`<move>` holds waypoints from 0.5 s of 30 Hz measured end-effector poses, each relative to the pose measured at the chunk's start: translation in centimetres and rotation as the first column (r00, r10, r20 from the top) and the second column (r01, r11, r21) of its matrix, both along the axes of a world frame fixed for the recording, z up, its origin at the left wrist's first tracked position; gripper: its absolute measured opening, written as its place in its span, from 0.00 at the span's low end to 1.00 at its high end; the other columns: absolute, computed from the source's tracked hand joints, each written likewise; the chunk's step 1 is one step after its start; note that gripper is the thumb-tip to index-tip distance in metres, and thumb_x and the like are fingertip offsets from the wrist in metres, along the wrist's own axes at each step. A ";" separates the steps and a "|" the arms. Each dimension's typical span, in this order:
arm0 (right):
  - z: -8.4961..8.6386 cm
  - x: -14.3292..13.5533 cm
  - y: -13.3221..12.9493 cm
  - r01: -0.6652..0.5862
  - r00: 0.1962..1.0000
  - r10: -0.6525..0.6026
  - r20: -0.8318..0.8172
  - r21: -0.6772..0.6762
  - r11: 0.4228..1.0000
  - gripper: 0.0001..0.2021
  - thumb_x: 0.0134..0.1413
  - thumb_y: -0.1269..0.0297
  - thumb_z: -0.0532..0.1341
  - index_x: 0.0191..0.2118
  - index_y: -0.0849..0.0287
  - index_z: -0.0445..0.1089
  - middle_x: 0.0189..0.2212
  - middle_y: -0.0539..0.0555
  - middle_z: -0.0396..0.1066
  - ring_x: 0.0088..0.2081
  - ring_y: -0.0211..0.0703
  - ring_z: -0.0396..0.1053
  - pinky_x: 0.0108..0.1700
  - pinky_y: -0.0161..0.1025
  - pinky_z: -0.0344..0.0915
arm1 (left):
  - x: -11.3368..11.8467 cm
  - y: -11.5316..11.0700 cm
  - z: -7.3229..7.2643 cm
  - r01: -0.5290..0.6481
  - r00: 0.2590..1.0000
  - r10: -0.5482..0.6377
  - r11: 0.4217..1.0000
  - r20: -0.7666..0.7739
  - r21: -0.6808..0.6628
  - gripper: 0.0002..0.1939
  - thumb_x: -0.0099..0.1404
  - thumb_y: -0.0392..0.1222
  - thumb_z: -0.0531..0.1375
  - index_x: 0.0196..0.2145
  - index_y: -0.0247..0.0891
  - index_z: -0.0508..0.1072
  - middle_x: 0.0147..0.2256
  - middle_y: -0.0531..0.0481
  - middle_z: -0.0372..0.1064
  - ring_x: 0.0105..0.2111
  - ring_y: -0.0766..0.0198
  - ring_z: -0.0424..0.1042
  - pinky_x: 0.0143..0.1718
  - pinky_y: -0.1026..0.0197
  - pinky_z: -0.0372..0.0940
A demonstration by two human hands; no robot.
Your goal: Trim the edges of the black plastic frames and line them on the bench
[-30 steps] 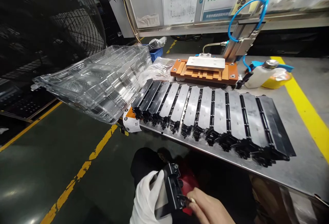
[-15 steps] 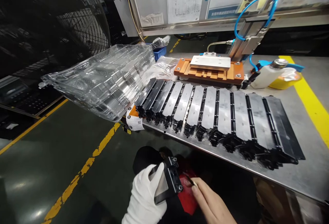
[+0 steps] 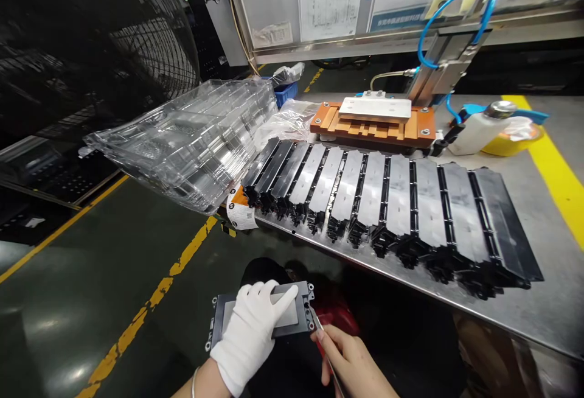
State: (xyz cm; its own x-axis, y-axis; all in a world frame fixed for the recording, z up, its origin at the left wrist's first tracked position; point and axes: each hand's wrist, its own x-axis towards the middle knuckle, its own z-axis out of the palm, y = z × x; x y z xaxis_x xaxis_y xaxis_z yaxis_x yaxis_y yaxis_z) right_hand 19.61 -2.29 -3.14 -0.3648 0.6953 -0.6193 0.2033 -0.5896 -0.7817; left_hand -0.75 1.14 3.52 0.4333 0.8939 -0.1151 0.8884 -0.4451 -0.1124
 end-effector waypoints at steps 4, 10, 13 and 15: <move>-0.9 -1.4 -0.7 0.098 0.988 -0.112 -0.103 -0.130 0.987 0.33 0.50 0.31 0.53 0.39 0.60 0.68 0.13 0.48 0.70 0.12 0.35 0.63 0.15 0.29 0.53 | 0.3 0.1 0.0 0.011 1.000 -0.011 1.000 -0.023 0.008 0.43 0.50 0.21 0.52 0.61 0.54 0.63 0.52 0.39 0.71 0.46 0.47 0.73 0.45 0.44 0.67; -0.1 -1.7 -0.6 0.151 0.928 -0.268 -0.257 -0.397 0.905 0.33 0.53 0.35 0.54 0.44 0.64 0.70 0.12 0.46 0.65 0.12 0.31 0.61 0.14 0.26 0.50 | 0.5 0.0 0.0 0.056 0.993 -0.047 0.995 -0.108 0.083 0.43 0.52 0.20 0.52 0.61 0.55 0.63 0.50 0.39 0.71 0.41 0.49 0.74 0.40 0.46 0.68; 0.5 0.1 0.1 0.196 0.910 -0.315 -0.271 -0.387 0.901 0.32 0.56 0.38 0.55 0.51 0.63 0.70 0.14 0.45 0.64 0.12 0.33 0.61 0.15 0.29 0.54 | 0.4 0.0 0.2 0.039 0.998 -0.035 0.997 -0.052 0.067 0.41 0.52 0.22 0.53 0.60 0.55 0.63 0.50 0.40 0.71 0.42 0.47 0.73 0.42 0.45 0.68; 0.6 1.6 0.6 0.217 0.961 -0.228 -0.158 -0.086 0.972 0.28 0.60 0.40 0.53 0.53 0.56 0.71 0.21 0.48 0.69 0.21 0.37 0.69 0.24 0.33 0.65 | 0.3 0.1 0.2 0.048 0.999 -0.048 0.999 -0.002 0.012 0.42 0.51 0.23 0.53 0.62 0.53 0.62 0.51 0.38 0.70 0.46 0.45 0.72 0.44 0.42 0.67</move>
State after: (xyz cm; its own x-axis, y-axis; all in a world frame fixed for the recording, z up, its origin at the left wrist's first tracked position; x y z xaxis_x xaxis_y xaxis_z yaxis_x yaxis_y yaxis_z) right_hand 21.21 -1.67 -2.52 -0.3068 0.7294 -0.6114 -0.0679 -0.6575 -0.7504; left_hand -0.50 1.20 3.74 0.4752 0.8736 -0.1046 0.8661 -0.4854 -0.1194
